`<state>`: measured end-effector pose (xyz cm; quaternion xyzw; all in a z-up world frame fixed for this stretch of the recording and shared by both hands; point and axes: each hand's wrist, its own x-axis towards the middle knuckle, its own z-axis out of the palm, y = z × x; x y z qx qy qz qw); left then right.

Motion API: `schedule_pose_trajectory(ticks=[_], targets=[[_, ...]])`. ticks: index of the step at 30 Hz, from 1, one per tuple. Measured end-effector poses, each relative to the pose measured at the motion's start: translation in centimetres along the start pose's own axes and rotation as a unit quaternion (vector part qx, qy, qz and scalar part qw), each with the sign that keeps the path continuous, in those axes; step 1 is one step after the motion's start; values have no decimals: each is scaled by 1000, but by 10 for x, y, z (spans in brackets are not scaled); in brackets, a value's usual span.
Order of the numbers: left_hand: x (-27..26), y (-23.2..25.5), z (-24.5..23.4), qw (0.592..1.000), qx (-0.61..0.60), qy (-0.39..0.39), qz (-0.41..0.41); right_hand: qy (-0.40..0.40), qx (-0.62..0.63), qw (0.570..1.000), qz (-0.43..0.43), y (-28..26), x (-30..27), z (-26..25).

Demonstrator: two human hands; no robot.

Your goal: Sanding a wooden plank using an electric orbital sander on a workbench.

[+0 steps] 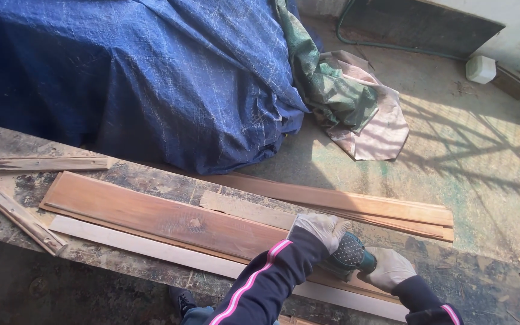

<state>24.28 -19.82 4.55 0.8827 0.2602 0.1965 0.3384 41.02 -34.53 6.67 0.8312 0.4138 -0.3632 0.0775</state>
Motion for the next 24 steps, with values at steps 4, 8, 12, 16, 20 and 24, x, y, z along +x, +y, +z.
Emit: schedule_pose_trajectory(ticks=[4,8,12,16,20,24], targets=[[-17,-2,-3,1000,-13,8,-3,-1,0,1000,1,-11,-12,5],[-37,-4,-25,999,-38,16,-13,-22,-7,1000,6,-30,-22,16],[-58,-12,-44,997,-53,46,-17,-26,-22,999,-1,-56,-31,23],[-73,-33,-54,993,-87,72,-16,-37,-28,999,-1,-87,-35,24],[-81,-55,-78,993,-68,95,-13,-30,-23,999,-18,-127,-38,25],[-88,-83,-105,993,-65,89,-40,-11,-14,998,-54,-164,-33,27]])
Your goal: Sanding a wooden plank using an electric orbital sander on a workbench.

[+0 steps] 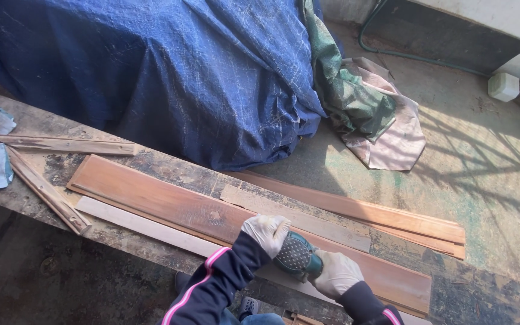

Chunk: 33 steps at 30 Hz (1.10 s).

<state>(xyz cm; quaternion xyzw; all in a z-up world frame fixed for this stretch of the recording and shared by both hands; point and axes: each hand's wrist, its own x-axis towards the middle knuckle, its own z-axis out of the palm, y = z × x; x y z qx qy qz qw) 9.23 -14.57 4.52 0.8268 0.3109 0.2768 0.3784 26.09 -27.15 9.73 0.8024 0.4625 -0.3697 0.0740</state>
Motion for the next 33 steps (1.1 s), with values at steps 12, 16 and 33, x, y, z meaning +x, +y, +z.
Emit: schedule_pose_trajectory(ticks=[12,16,33], targets=[[-3,-49,-49,997,27,57,-52,-11,17,998,-58,-77,14,-21],[-1,-31,-31,997,31,61,-33,-7,7,998,-54,-52,14,-21],[20,57,103,999,32,-7,1,-18,-31,998,57,115,0,-25]])
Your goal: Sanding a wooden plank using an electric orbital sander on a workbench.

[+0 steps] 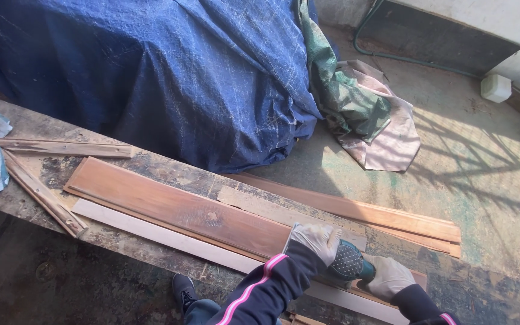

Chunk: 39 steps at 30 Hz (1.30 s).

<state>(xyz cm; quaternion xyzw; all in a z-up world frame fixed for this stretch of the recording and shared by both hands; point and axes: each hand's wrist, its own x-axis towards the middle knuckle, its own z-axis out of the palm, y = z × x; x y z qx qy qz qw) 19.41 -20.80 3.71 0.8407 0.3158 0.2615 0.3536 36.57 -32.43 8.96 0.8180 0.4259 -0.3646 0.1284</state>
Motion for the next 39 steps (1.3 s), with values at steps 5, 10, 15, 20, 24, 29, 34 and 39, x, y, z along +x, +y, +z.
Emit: schedule_pose_trajectory(ticks=[5,10,15,20,24,29,34,39], targets=[[6,0,-3,1000,-11,-24,-14,-2,-4,1000,-2,6,10,5],[5,-29,-21,1000,17,10,-11,1,-11,1000,-8,-38,9,-4],[-1,-62,-62,998,-3,53,-16,1,0,998,-55,-95,8,-16],[-6,-87,-103,997,-5,58,-58,-2,-19,997,-80,-138,22,-15],[-6,-110,-124,995,3,69,-75,16,-28,994,-106,-161,38,-11],[1,-125,-121,993,9,92,-79,12,-23,994,-109,-173,33,-26],[11,-113,-97,995,29,82,-49,1,-18,993,-114,-149,34,-34],[25,-87,-53,998,43,51,-18,-3,-27,996,-86,-102,37,-37]])
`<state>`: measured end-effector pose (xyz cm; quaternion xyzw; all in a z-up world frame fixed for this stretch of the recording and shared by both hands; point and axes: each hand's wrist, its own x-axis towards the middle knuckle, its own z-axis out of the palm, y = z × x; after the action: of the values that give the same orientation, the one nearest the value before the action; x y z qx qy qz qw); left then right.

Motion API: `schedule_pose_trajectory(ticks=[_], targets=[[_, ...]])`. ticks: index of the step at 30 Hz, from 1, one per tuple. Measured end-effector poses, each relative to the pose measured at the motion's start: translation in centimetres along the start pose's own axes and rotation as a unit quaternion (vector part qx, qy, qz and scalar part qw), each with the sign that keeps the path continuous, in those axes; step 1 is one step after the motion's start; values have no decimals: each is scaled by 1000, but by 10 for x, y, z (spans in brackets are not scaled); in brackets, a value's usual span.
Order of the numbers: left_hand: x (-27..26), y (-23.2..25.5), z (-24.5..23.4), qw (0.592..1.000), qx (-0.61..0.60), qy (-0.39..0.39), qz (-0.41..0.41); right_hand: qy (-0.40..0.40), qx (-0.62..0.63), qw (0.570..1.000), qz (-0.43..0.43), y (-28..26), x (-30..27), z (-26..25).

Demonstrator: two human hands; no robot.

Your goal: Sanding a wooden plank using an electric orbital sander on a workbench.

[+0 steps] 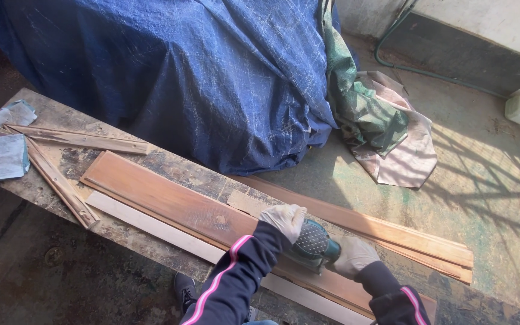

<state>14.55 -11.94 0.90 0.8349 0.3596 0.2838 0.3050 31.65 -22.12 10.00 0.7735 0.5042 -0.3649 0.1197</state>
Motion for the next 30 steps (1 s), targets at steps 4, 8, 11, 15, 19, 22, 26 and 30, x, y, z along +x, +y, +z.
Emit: schedule_pose_trajectory(ticks=[4,8,11,15,19,22,26,30], targets=[[3,35,23,1000,-14,-7,-15,0,5,1000,20,45,-5,9],[1,59,41,999,-7,-44,-7,-13,7,999,47,81,-8,17],[-2,68,44,999,-7,-48,-3,-17,1,997,70,91,-11,19],[-5,62,46,999,-16,-41,-13,-19,0,997,74,85,-12,17],[-7,45,31,999,-29,-16,-21,-19,-4,998,56,60,-6,12],[-7,33,7,999,-42,-10,-30,-10,-8,999,36,35,-2,9],[3,11,-23,971,-74,-86,-210,1,-24,1000,0,-1,9,9],[7,-31,-37,952,-54,-48,-298,-5,-8,1000,-3,-60,4,-5]])
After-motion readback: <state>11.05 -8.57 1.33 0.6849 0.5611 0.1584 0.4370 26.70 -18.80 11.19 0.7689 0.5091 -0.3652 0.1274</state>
